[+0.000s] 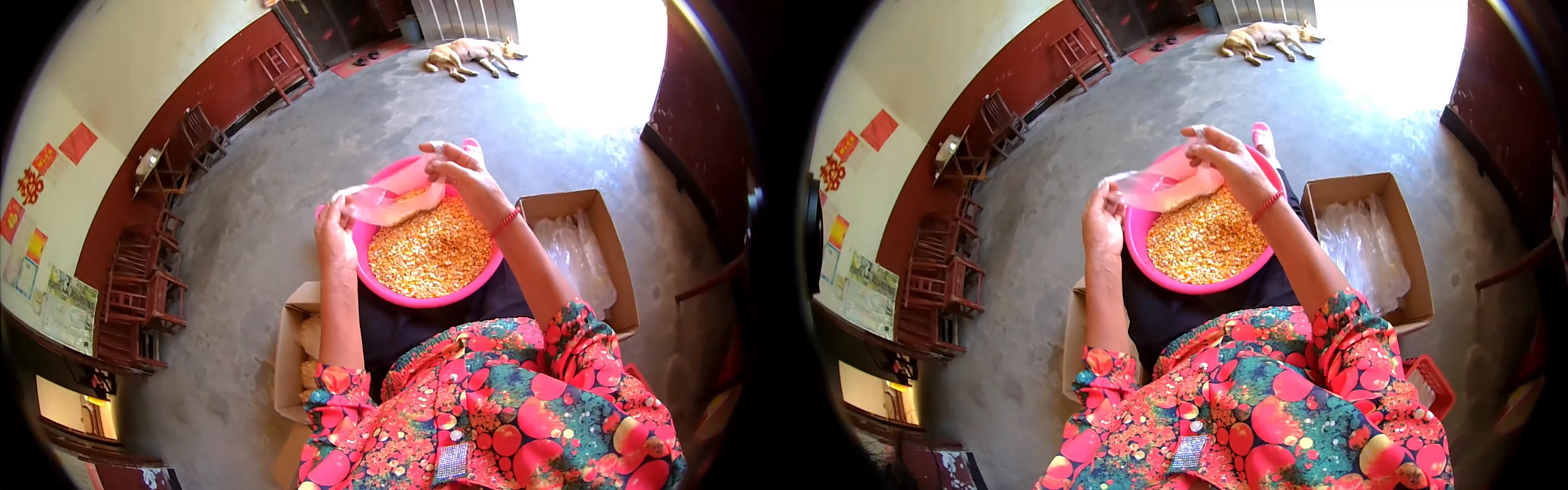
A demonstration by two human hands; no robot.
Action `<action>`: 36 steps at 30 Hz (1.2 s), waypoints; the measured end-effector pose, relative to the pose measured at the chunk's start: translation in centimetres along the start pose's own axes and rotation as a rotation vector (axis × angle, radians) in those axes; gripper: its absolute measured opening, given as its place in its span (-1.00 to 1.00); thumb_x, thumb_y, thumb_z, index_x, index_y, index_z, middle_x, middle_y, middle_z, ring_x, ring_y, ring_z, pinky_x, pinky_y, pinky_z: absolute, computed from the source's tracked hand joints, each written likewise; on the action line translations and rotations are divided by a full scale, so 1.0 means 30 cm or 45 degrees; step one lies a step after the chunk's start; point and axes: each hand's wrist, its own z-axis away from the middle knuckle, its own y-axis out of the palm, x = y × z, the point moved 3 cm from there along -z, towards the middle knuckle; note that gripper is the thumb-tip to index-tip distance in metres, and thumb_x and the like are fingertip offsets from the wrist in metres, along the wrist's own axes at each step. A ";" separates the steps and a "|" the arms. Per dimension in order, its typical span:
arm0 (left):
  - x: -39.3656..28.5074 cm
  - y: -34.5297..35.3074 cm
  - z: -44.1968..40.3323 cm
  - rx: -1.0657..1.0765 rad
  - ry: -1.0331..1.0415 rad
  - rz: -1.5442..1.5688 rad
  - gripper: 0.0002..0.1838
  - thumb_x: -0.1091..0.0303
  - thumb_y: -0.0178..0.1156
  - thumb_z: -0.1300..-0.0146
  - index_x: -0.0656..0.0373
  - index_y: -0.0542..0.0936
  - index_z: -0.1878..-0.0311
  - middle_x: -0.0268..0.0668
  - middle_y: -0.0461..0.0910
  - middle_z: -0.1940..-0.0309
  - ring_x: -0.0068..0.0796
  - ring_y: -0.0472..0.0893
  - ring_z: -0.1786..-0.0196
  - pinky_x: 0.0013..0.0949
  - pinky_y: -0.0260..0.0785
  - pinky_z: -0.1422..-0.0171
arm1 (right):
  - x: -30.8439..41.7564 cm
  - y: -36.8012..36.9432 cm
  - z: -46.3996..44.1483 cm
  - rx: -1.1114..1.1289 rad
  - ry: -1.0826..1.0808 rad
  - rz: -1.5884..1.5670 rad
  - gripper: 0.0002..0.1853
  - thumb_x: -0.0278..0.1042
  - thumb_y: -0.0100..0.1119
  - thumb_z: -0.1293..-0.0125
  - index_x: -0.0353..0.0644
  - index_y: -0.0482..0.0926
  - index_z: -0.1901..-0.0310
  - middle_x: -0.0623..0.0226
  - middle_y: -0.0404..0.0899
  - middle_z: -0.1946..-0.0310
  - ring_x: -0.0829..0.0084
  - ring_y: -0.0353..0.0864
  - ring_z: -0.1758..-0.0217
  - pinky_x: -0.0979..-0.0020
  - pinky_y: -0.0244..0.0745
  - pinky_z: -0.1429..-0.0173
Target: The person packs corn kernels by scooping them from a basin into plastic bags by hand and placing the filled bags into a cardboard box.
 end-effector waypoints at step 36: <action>0.472 -0.041 0.150 0.884 0.103 -1.196 -0.21 0.24 0.28 0.13 0.32 0.10 -0.14 -0.18 0.23 -0.06 -0.40 0.22 -0.15 -0.38 0.11 -0.18 | 0.092 0.414 0.165 0.458 -0.185 0.490 -0.77 -0.53 -0.16 -0.04 -0.34 0.37 0.23 0.25 0.44 0.63 0.44 0.50 0.48 0.47 0.39 0.37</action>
